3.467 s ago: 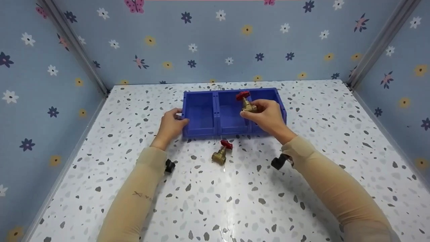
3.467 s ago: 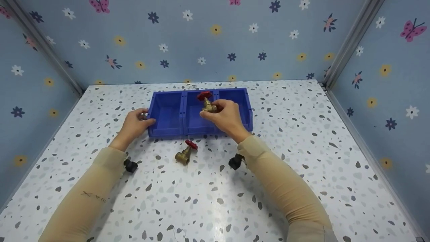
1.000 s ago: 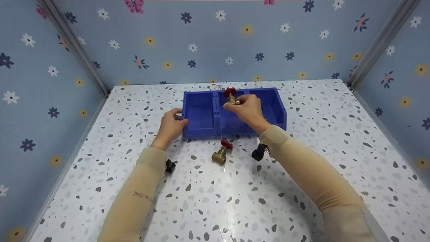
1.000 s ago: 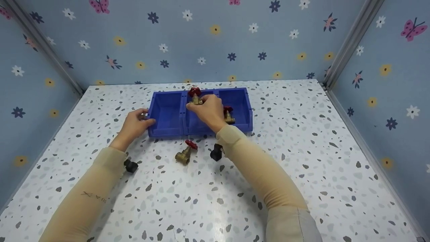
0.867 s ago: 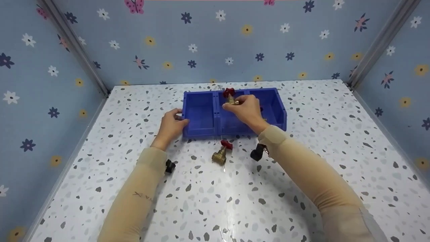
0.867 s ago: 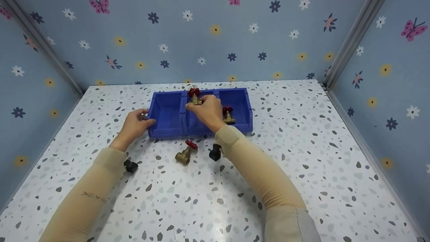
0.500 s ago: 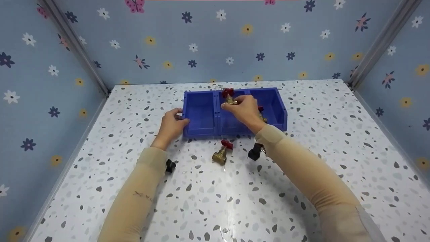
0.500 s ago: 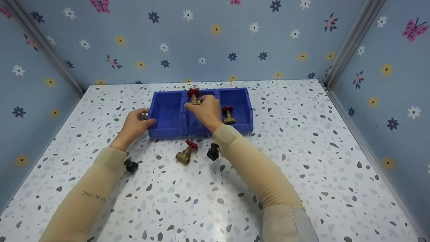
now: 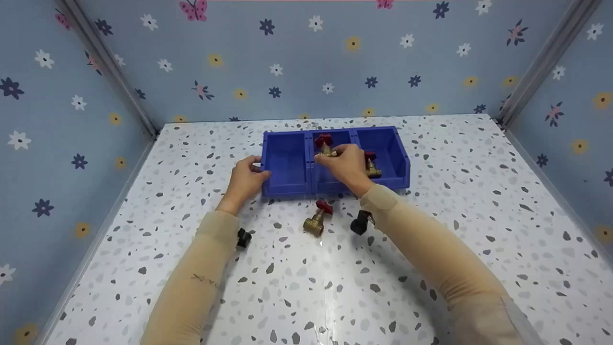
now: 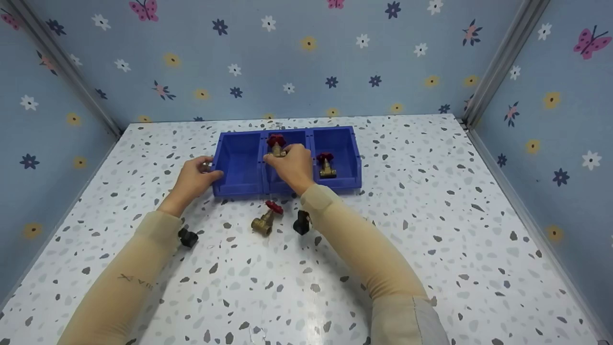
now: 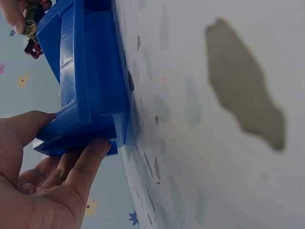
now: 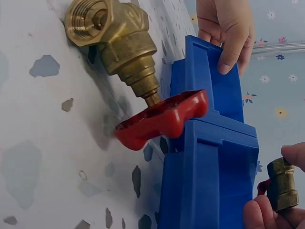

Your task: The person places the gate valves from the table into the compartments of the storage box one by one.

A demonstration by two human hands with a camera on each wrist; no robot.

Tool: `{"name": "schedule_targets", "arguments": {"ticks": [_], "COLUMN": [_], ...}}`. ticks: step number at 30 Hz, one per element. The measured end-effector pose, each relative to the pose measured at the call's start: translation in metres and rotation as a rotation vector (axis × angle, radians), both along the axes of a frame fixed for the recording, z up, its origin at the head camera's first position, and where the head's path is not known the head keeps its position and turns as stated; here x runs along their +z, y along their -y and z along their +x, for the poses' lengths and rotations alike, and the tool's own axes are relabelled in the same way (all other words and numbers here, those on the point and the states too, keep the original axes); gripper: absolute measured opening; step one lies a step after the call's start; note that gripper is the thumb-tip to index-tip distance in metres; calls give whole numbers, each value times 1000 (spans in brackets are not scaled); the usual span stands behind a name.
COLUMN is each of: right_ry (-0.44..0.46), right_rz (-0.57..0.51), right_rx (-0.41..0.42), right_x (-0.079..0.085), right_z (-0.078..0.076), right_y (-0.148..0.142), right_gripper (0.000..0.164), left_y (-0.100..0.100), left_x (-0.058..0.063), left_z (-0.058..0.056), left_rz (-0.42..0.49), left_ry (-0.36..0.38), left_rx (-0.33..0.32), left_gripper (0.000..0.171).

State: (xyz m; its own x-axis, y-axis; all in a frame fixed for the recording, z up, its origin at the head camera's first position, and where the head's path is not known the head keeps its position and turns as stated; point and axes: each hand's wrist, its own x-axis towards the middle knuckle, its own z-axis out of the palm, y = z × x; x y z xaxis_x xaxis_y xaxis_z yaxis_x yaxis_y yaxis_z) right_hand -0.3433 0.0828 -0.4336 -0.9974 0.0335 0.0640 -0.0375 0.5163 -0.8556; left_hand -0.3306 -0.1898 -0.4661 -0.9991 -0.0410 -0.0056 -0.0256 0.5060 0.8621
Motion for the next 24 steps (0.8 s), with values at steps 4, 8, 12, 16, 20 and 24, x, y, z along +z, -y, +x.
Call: {"name": "schedule_targets", "arguments": {"ticks": [4,8,12,16,20,24], "right_ry": [15,42,51,47,45,33], "right_rz": [2,22,34,38,34,38], "right_rx": [-15,-36,-52,-53,-59,-67], "right_x": [-5,-9,-10,-12,-14,-16], "right_z": [1,1,-1,-2,-1,-2], "right_y": [2,3,5,7,8,10], "right_gripper": [34,34,33,32,31,31], "left_y": [0,0,0,0,0,0], "left_x": [0,0,1,0,0,0], "left_z": [0,0,1,0,1,1], "left_rz": [-2,-4,-2,-6,-6,-3], "left_ry": [6,1,-8,-11,-18,-14], "left_rx": [-1,-1,-1,-3,-8,-9], "left_gripper": [50,51,49,46,45,46]}}
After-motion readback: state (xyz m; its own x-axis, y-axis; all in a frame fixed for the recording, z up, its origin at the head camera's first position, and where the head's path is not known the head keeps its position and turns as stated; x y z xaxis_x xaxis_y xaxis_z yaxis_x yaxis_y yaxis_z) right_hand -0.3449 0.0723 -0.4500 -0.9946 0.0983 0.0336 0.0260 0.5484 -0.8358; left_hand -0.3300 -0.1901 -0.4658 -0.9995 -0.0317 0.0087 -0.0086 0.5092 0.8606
